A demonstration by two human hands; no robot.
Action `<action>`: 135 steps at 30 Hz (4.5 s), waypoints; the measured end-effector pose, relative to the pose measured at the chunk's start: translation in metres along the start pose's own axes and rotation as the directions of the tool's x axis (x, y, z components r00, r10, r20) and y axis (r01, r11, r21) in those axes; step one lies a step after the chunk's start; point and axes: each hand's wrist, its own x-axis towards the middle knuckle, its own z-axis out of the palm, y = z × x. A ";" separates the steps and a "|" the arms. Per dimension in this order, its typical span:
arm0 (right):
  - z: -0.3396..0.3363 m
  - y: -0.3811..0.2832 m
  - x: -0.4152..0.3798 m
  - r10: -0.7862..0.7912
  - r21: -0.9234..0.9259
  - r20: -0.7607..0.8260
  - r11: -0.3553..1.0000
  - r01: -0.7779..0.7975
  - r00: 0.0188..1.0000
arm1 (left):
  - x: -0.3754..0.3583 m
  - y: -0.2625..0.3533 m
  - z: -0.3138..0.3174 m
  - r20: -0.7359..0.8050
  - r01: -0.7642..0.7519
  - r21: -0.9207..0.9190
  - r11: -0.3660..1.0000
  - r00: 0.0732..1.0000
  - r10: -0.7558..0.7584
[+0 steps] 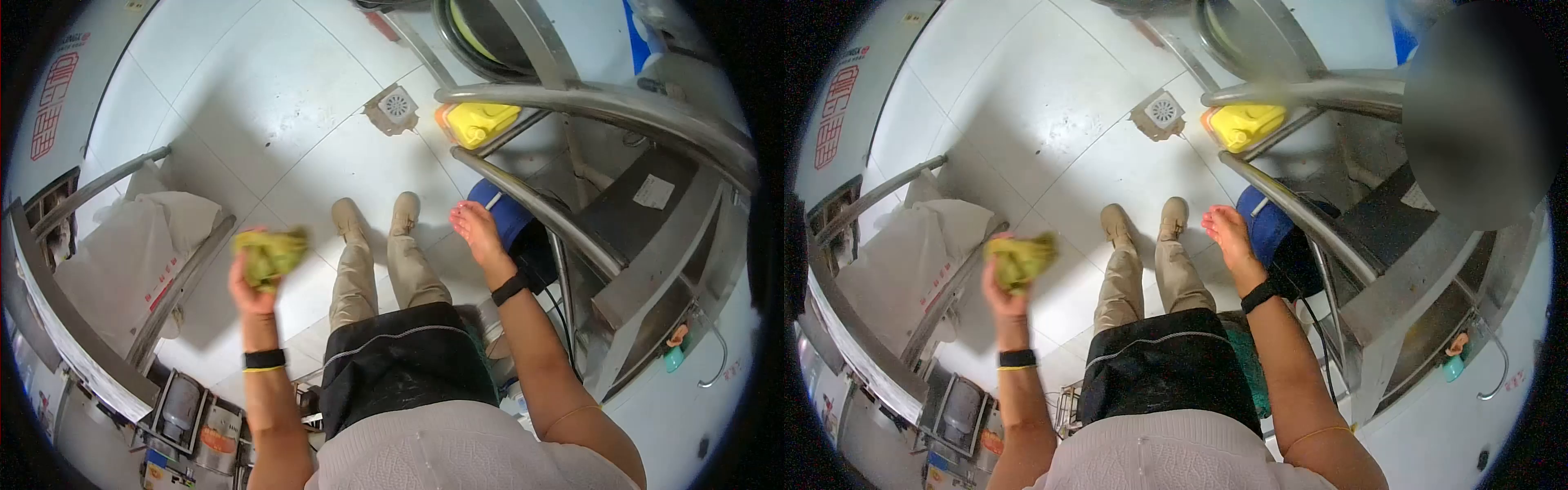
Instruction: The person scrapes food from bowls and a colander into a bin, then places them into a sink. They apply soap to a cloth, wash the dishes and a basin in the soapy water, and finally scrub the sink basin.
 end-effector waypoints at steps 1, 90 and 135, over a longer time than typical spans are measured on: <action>0.002 0.003 -0.002 0.038 0.028 0.020 0.999 -0.038 0.999 | -0.009 0.035 -0.007 0.038 -0.097 0.070 0.993 0.995 0.094; -0.027 -0.058 0.269 -0.899 -0.852 -0.144 0.326 0.411 0.413 | 0.233 -0.332 0.059 0.295 0.376 -0.339 0.862 0.913 -0.282; -0.390 -0.177 -0.277 -0.551 0.650 -0.286 0.490 0.581 0.784 | -0.256 -0.467 0.505 0.601 -0.151 0.710 0.688 0.640 -0.479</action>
